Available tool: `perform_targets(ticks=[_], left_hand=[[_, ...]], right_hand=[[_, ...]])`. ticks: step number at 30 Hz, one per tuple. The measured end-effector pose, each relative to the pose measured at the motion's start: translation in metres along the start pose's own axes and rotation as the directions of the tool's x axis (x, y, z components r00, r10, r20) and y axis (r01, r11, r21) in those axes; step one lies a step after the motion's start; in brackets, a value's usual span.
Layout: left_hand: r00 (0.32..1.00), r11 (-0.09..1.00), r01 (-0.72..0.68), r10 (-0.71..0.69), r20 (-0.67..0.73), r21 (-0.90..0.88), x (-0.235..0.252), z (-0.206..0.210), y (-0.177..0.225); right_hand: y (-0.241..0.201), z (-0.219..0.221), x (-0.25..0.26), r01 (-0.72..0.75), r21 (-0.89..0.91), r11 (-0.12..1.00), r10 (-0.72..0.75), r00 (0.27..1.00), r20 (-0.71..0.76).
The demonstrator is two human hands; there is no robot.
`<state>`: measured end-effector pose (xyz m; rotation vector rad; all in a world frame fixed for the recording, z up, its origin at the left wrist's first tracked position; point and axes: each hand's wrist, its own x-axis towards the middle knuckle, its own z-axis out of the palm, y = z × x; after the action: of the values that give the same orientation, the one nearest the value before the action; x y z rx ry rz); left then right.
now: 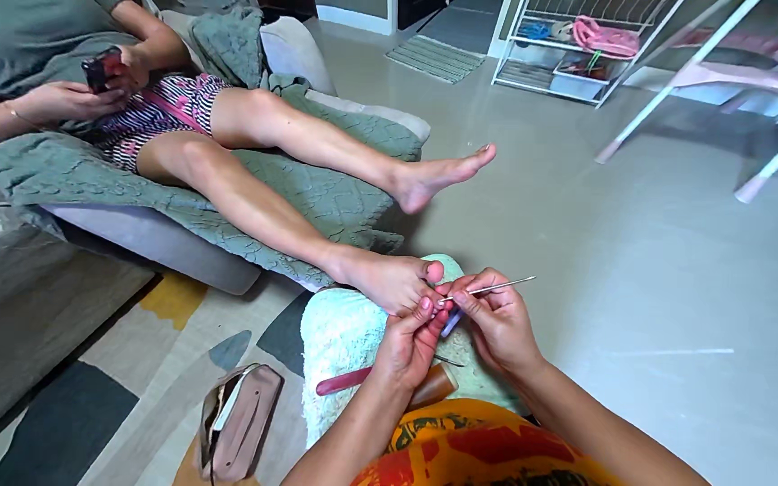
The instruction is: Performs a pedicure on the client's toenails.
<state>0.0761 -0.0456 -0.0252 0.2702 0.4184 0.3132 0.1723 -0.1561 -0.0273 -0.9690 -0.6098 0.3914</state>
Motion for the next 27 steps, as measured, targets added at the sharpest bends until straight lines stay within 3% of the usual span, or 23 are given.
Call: perform_targets(ticks=[27], left_hand=[[0.999, 1.0, -0.003, 0.004, 0.037, -0.015, 0.0022, -0.0019, -0.0017]], right_hand=[[0.0063, 0.0044, -0.0016, 0.054, 0.0, 0.999, -0.054, 0.997, -0.047]])
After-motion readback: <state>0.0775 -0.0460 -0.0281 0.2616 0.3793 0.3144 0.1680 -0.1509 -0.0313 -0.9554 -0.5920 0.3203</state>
